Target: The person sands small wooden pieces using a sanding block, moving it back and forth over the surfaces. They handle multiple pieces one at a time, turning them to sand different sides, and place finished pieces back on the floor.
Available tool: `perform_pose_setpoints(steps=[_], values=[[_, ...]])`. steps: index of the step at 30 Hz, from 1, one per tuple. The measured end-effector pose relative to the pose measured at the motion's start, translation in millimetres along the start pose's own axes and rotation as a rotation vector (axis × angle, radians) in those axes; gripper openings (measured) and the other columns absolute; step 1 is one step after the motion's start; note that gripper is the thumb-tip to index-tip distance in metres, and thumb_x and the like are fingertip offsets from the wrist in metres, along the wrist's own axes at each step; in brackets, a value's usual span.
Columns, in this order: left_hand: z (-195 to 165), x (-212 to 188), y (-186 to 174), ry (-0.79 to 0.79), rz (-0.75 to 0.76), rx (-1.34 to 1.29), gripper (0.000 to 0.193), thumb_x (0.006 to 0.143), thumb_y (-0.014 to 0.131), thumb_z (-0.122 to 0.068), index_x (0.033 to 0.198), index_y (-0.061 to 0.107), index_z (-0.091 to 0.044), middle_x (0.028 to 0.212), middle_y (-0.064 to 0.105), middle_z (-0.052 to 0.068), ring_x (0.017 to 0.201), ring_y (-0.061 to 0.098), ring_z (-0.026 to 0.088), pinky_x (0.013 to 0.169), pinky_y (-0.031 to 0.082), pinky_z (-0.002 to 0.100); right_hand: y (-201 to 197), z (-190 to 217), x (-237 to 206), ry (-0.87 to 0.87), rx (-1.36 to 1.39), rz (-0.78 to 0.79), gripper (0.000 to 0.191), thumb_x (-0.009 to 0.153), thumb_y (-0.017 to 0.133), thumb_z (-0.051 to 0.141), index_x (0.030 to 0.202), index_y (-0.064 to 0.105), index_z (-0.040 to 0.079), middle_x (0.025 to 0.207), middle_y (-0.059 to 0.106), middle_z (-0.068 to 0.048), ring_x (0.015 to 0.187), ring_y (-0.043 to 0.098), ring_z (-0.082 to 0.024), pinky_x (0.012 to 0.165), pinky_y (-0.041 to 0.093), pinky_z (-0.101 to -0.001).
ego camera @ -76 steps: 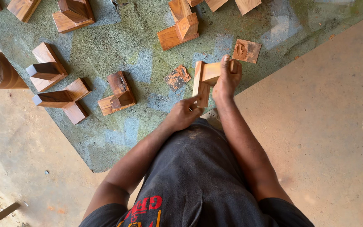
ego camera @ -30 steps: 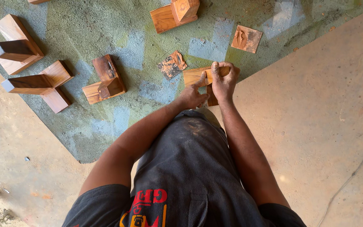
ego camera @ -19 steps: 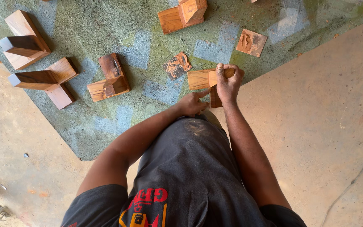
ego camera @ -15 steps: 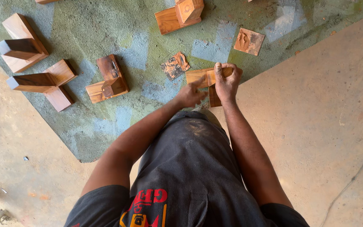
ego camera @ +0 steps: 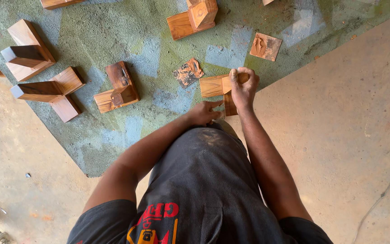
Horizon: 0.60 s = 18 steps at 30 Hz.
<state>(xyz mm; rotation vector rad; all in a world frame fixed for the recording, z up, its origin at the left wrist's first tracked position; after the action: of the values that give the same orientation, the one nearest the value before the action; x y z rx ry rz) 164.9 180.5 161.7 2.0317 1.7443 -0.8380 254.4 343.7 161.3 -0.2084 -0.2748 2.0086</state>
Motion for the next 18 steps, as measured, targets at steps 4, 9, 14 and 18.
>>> perform_pose_setpoints(steps=[4, 9, 14, 18], values=[[22.6, -22.0, -24.5, -0.118, -0.159, -0.165, 0.070, 0.098, 0.059, -0.043, 0.161, 0.034, -0.023, 0.093, 0.078, 0.010, 0.067, 0.071, 0.013, 0.069, 0.065, 0.033, -31.7, -0.4, -36.8, -0.007, -0.335, -0.069, 0.085, 0.093, 0.077, 0.047, 0.150, 0.032, 0.004, 0.144, 0.034, -0.026, 0.120, 0.048, -0.033, 0.092, 0.052, -0.0487], [26.9, -40.5, -33.0, -0.068, -0.183, -0.132, 0.064, 0.099, 0.057, -0.043, 0.157, 0.040, -0.022, 0.113, 0.076, 0.006, 0.077, 0.075, 0.014, 0.072, 0.067, 0.033, -26.9, -20.1, -93.8, 0.013, -0.686, 0.074, 0.101, 0.083, 0.087, 0.057, 0.143, 0.032, -0.003, 0.129, 0.045, -0.028, 0.121, 0.050, -0.040, 0.100, 0.049, -0.0556], [-10.0, -42.5, -26.9, 0.121, -0.182, 0.146, 0.055, 0.101, 0.060, -0.035, 0.152, 0.050, -0.019, 0.125, 0.073, 0.005, 0.084, 0.078, 0.019, 0.090, 0.062, 0.035, -29.8, -1.1, -94.8, 0.040, -0.621, 0.038, 0.091, 0.081, 0.089, 0.038, 0.143, 0.034, -0.001, 0.129, 0.048, -0.027, 0.119, 0.055, -0.040, 0.099, 0.052, -0.0532], [-50.6, -40.3, -25.8, 0.210, -0.200, 0.388, 0.061, 0.100, 0.058, -0.031, 0.157, 0.042, -0.020, 0.110, 0.077, 0.008, 0.083, 0.076, 0.020, 0.088, 0.063, 0.038, -50.6, 47.7, -81.8, -0.038, -0.638, 0.046, 0.089, 0.077, 0.090, 0.023, 0.145, 0.036, 0.005, 0.130, 0.051, -0.024, 0.121, 0.058, -0.041, 0.100, 0.055, -0.0520]])
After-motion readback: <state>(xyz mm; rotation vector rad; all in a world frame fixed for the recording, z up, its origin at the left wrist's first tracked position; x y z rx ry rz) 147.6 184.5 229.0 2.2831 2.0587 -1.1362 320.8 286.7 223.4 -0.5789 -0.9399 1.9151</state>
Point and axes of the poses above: each hand's wrist, its own x-axis towards the middle knuckle, its own y-axis out of the palm, z = x × y, the point moved 8 cm from there along x, towards the middle knuckle
